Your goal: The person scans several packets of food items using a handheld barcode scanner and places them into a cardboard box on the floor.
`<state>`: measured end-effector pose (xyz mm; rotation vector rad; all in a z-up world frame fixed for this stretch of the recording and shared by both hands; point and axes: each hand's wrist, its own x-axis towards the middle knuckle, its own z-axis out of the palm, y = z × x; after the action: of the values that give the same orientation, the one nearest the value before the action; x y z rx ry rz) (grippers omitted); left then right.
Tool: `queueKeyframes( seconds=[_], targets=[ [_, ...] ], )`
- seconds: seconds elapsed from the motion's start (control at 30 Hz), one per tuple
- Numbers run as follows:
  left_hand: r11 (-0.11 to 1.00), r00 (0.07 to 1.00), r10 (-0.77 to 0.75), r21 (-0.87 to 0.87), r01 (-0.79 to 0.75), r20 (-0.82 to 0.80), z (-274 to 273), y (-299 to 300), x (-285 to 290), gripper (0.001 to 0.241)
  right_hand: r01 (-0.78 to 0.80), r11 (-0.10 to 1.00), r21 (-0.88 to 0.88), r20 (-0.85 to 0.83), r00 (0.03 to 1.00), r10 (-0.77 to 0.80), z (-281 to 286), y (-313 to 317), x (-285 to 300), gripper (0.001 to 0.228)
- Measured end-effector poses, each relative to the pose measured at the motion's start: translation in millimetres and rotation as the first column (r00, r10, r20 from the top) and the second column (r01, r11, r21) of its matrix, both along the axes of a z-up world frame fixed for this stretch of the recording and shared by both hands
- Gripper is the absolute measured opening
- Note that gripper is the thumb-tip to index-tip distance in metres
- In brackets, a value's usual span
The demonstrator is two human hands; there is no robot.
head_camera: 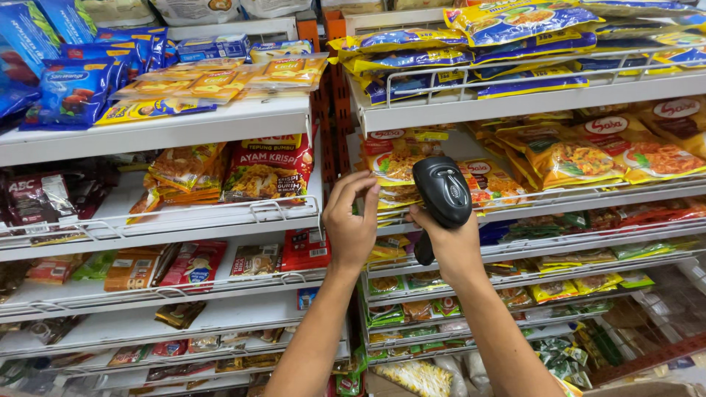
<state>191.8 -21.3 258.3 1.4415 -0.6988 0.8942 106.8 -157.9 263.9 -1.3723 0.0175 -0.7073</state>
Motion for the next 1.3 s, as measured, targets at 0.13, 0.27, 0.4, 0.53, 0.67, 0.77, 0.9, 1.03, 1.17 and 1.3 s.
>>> queueKeyframes(
  seconds=[0.13, 0.27, 0.4, 0.53, 0.67, 0.77, 0.9, 1.03, 1.17, 1.3],
  targets=[
    [1.0, 0.999, -0.025, -0.012, 0.024, -0.031, 1.1, 1.7, -2.7, 0.013, 0.011, 1.0, -0.024, -0.016, 1.0, -0.011, -2.7, -2.2, 1.1, 0.024],
    [0.998, 0.998, 0.047, 0.035, -0.049, 0.031, 0.7, 3.7, -7.4, 0.016, 0.056, 0.995, -0.077, 0.028, 0.998, -0.054, -6.6, -3.4, -2.5, 0.026],
    [0.985, 0.976, 0.167, 0.026, -0.172, 0.137, -2.3, 6.1, -17.6, 0.016, 0.091, 0.995, 0.032, 0.116, 0.989, -0.094, -13.9, -3.8, -13.3, 0.035],
    [0.988, 0.954, 0.125, 0.054, -0.145, 0.272, -19.6, 4.1, -45.0, 0.009, 0.033, 0.994, 0.104, 0.236, 0.97, -0.056, -32.1, -11.7, -43.7, 0.04],
    [0.981, 0.96, -0.128, 0.174, 0.085, 0.25, -63.6, -16.8, -92.0, 0.007, 0.058, 0.997, -0.057, 0.189, 0.981, -0.046, -84.1, -33.2, -99.6, 0.041],
    [0.902, 0.915, -0.386, 0.258, 0.346, 0.12, -108.8, -43.2, -130.5, 0.006, 0.105, 0.992, 0.067, 0.03, 0.994, -0.108, -143.6, -47.1, -148.3, 0.043],
    [0.76, 0.79, -0.588, 0.217, 0.613, -0.172, -190.6, -89.5, -184.1, 0.008, 0.338, 0.926, 0.167, -0.297, 0.913, -0.279, -228.9, -70.8, -220.8, 0.037],
    [0.609, 0.58, -0.588, 0.164, 0.776, -0.563, -272.9, -118.6, -231.7, 0.014, 0.586, 0.745, 0.319, -0.465, 0.781, -0.416, -298.9, -88.4, -285.3, 0.03],
    [0.512, 0.48, -0.382, 0.251, 0.821, -0.79, -360.6, -154.8, -257.6, 0.03, 0.728, 0.606, 0.319, -0.603, 0.649, -0.463, -353.3, -110.9, -337.8, 0.026],
    [0.535, 0.37, -0.387, 0.121, 0.836, -0.845, -434.5, -198.0, -267.9, 0.047, 0.75, 0.523, 0.405, -0.682, 0.628, -0.374, -385.8, -132.2, -365.0, 0.024]
  ],
)
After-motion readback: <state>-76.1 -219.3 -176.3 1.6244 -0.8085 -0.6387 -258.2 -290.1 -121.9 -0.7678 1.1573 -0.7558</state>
